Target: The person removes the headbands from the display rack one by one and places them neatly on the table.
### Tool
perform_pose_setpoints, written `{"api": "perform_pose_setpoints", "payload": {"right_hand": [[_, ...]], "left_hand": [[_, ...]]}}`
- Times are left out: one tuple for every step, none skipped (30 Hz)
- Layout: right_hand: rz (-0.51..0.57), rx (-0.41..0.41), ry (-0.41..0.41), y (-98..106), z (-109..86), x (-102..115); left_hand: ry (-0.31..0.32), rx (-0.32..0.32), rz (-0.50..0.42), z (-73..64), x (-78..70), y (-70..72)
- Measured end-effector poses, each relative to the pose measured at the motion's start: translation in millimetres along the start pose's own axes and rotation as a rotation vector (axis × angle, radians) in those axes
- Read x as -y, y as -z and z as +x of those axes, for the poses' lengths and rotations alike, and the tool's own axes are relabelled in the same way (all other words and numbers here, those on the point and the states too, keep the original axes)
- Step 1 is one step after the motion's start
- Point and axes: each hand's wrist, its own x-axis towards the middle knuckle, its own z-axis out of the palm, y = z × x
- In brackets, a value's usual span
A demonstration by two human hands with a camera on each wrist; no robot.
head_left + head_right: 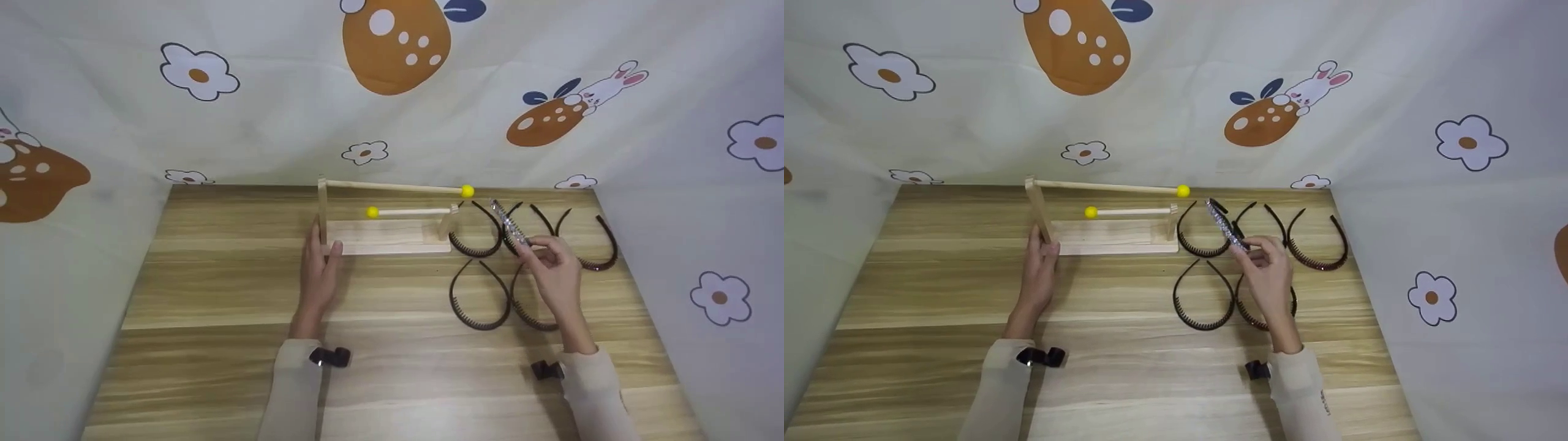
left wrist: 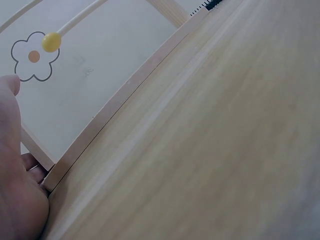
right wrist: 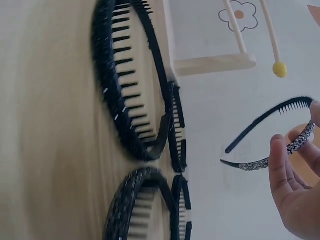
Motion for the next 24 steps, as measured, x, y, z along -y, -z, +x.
{"api": "perform_pose_setpoints", "payload": {"right_hand": [[-0.03,0.015,0.005,4,-2.1,0],[-0.062,0.026,0.009,9,-4.1,0],[-0.084,0.038,0.012,13,-5.9,0],[-0.11,0.046,0.015,18,-7.7,0],[-0.131,0.051,0.017,22,-9.3,-1],[-0.147,0.048,0.016,27,-11.0,-1],[-0.159,0.042,0.011,32,-12.5,-2],[-0.17,0.034,0.006,36,-13.9,-3],[-0.177,0.025,0.0,41,-15.4,-4],[-0.176,0.016,-0.006,45,-16.8,-5],[-0.17,0.006,-0.012,50,-18.2,-6],[-0.166,-0.003,-0.018,54,-19.6,-7],[-0.158,-0.008,-0.024,59,-20.6,-9],[-0.151,-0.011,-0.028,63,-21.7,-11],[-0.14,-0.013,-0.035,67,-22.8,-12],[-0.126,-0.013,-0.04,72,-23.8,-14],[-0.123,-0.012,-0.042,77,-24.6,-15],[-0.121,-0.007,-0.05,81,-25.3,-17],[-0.114,0.001,-0.062,86,-25.9,-19],[-0.106,0.007,-0.076,91,-26.7,-21],[-0.099,0.014,-0.091,95,-27.4,-22],[-0.094,0.023,-0.104,100,-28.2,-24],[-0.09,0.033,-0.119,104,-29.0,-26],[-0.088,0.043,-0.134,108,-29.9,-28]], "left_hand": [[-0.003,0.001,0.0,0.1,0.0,-0.3],[-0.005,-0.001,0.0,0.1,-0.1,-0.6],[-0.009,-0.002,-0.002,0.2,0.0,-0.7],[-0.014,-0.003,-0.005,0.3,0.0,-0.7],[-0.02,-0.005,-0.005,0.3,0.1,-0.8],[-0.026,-0.006,-0.008,0.4,0.1,-0.8],[-0.033,-0.008,-0.01,0.4,0.4,-0.8],[-0.04,-0.01,-0.013,0.4,0.5,-0.8],[-0.046,-0.013,-0.015,0.4,0.8,-0.8],[-0.053,-0.016,-0.016,0.5,0.9,-0.7],[-0.06,-0.019,-0.015,0.6,0.9,-0.7],[-0.065,-0.02,-0.016,0.7,0.8,-0.7],[-0.067,-0.022,-0.014,0.7,0.9,-0.8],[-0.067,-0.022,-0.011,0.8,0.7,-1.0],[-0.066,-0.021,-0.009,0.7,0.4,-1.3],[-0.065,-0.019,-0.005,0.9,0.6,-1.5],[-0.059,-0.014,-0.003,0.7,-0.2,-1.5],[-0.056,-0.009,-0.002,0.8,-0.2,-1.8],[-0.053,-0.006,0.0,0.8,-0.4,-1.9],[-0.052,-0.003,0.0,0.8,-0.5,-1.9],[-0.052,-0.001,0.0,0.8,-0.6,-1.8],[-0.05,0.002,0.001,1.0,-0.6,-1.7],[-0.049,0.004,0.0,1.2,-0.9,-1.6],[-0.054,0.002,0.0,1.6,-0.3,-1.7]]}}
